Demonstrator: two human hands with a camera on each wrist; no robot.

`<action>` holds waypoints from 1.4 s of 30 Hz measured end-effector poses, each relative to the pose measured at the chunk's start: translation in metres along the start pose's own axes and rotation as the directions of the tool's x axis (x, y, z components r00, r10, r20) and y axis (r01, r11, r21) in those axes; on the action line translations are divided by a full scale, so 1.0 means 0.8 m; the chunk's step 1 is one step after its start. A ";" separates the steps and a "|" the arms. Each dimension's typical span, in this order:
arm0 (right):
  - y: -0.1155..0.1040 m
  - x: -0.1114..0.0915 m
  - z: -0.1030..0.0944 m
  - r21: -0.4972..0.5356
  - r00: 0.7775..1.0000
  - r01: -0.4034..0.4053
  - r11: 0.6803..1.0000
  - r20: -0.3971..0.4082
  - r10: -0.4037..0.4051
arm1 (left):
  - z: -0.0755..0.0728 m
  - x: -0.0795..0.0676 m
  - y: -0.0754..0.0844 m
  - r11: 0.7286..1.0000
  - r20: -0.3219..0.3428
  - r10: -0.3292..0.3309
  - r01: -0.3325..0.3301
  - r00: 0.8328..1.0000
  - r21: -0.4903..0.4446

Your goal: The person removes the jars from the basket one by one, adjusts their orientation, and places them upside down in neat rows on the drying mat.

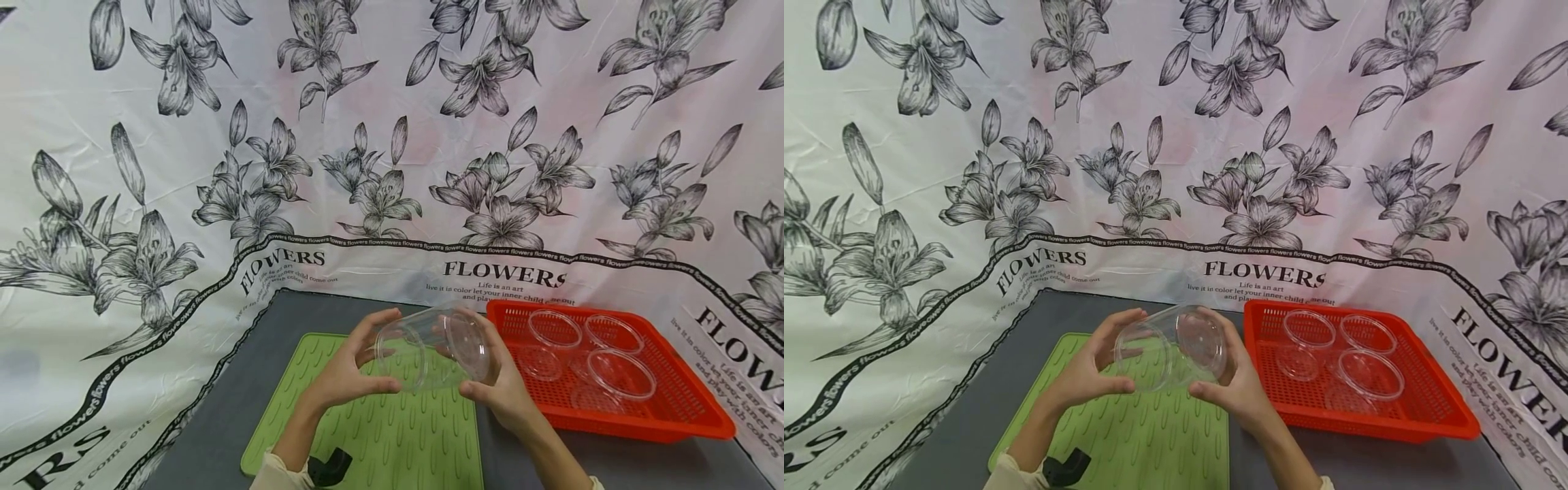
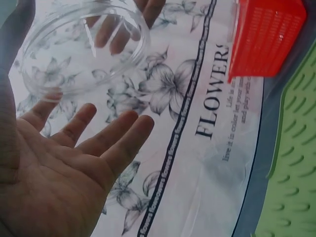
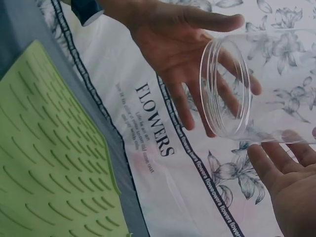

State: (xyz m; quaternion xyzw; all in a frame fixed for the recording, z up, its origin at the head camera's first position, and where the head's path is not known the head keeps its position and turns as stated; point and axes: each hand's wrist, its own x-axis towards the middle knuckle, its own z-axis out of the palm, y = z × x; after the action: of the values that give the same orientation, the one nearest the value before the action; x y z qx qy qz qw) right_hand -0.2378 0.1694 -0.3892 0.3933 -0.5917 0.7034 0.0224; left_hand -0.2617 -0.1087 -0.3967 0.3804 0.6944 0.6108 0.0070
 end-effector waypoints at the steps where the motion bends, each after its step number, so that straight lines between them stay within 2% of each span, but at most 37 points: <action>1: 0.001 0.000 0.000 0.003 1.000 -0.003 1.000 -0.004 0.003 | -0.003 -0.003 -0.003 1.000 -0.012 0.001 -0.001 1.000 0.020; 4: 0.005 0.000 -0.002 0.020 1.000 -0.022 1.000 -0.021 0.022 | -0.016 -0.012 -0.011 0.995 -0.064 0.008 -0.002 0.998 0.096; 10: 0.011 -0.002 -0.004 -0.010 0.996 -0.069 0.998 -0.052 0.069 | -0.048 -0.035 -0.033 0.972 -0.179 -0.021 0.062 0.984 0.228; 13: 0.015 -0.001 -0.005 -0.021 0.995 -0.078 0.997 -0.057 0.076 | -0.063 -0.046 -0.045 0.948 -0.241 -0.067 0.137 0.968 0.287; 16: 0.019 -0.001 -0.006 -0.024 0.995 -0.084 0.996 -0.057 0.083 | -0.075 -0.057 -0.057 0.907 -0.294 -0.143 0.244 0.945 0.344; 19: 0.020 -0.002 -0.006 -0.036 0.994 -0.095 0.995 -0.065 0.092 | -0.087 -0.069 -0.069 0.849 -0.325 -0.237 0.358 0.916 0.388; 23: 0.021 -0.004 -0.006 -0.050 0.990 -0.116 0.992 -0.081 0.112 | -0.102 -0.087 -0.086 0.762 -0.352 -0.341 0.476 0.872 0.440; 26: 0.022 -0.003 -0.007 -0.050 0.989 -0.125 0.991 -0.085 0.121 | -0.111 -0.098 -0.095 0.677 -0.384 -0.386 0.541 0.839 0.500; 29: 0.024 -0.002 -0.008 -0.059 0.989 -0.127 0.990 -0.082 0.122 | -0.118 -0.107 -0.102 0.580 -0.427 -0.437 0.611 0.791 0.539; 31: 0.024 0.000 -0.006 -0.055 0.988 -0.134 0.989 -0.082 0.129 | -0.121 -0.112 -0.105 0.520 -0.452 -0.481 0.659 0.751 0.543; 32: 0.025 0.001 -0.006 -0.059 0.988 -0.138 0.989 -0.082 0.133 | -0.122 -0.114 -0.107 0.500 -0.463 -0.504 0.684 0.729 0.532; 35: 0.028 0.005 -0.002 -0.074 0.985 -0.157 0.985 -0.087 0.150 | -0.124 -0.119 -0.113 0.459 -0.474 -0.560 0.731 0.679 0.504; 37: 0.032 0.009 0.000 -0.085 0.983 -0.169 0.982 -0.091 0.161 | -0.124 -0.122 -0.117 0.444 -0.476 -0.587 0.753 0.654 0.486; 39: 0.037 0.013 0.002 -0.103 0.980 -0.182 0.978 -0.099 0.172 | -0.124 -0.124 -0.121 0.432 -0.476 -0.603 0.764 0.640 0.480; 42: 0.047 0.020 0.005 -0.130 0.980 -0.184 0.974 -0.104 0.171 | -0.123 -0.126 -0.124 0.420 -0.475 -0.604 0.762 0.640 0.493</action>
State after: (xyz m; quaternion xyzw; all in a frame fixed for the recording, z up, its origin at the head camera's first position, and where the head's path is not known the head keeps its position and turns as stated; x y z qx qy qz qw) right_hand -0.2652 0.1481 -0.4103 0.3033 -0.6705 0.6769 0.0141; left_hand -0.2882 -0.2422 -0.5022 -0.0327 0.9503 0.3066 0.0438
